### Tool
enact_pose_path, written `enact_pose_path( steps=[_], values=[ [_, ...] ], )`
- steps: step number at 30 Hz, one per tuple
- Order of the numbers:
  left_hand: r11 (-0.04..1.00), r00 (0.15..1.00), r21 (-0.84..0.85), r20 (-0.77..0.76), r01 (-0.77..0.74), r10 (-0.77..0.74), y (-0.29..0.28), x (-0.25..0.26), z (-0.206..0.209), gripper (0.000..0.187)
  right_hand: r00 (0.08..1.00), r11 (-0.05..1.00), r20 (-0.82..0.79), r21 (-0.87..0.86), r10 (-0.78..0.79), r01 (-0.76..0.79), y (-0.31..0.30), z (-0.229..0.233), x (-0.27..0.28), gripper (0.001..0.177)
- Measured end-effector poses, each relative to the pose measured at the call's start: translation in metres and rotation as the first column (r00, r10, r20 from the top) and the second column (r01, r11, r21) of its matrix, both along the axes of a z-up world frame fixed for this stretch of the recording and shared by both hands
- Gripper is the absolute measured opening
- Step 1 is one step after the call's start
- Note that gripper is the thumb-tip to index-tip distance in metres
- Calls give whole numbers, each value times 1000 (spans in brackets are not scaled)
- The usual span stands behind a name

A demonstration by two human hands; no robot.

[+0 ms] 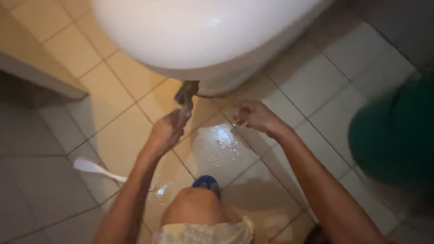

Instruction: The person scrubs the exterior of a white toilet with a brush and water, then rinses the toilet tank and a green scoop with water from a bucket. The person uses a green bucket and scoop to transfer water and a brush to scrub surfaces.

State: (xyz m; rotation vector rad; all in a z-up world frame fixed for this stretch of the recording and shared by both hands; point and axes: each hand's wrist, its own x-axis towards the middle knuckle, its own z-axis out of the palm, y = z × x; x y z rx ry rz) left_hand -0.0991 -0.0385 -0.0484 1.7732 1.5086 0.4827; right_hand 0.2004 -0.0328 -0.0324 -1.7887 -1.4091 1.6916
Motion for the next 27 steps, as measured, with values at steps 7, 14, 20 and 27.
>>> enact_pose_path(
  steps=[7, 14, 20, 27],
  values=[
    [781, 398, -600, 682, -176, 613, -14, 28, -19, 42, 991, 991, 0, -30, 130, -130, -11, -13, -26, 51],
    [761, -281, -614, 708, 210, 648, 30, 75, -61, 47, 976, 989, -217, -142, 13, -44, -27, -21, -27, 54],
    [618, -313, -780, 565, 100, 764, 63, 82, -103, 52, 974, 982, -223, -185, -23, -19, -33, -32, -34, 59],
    [704, 545, -629, 482, -330, 686, 35, 58, -144, 61, 995, 979, -57, -180, 83, -92, -39, -47, -31, 60]
  ],
)
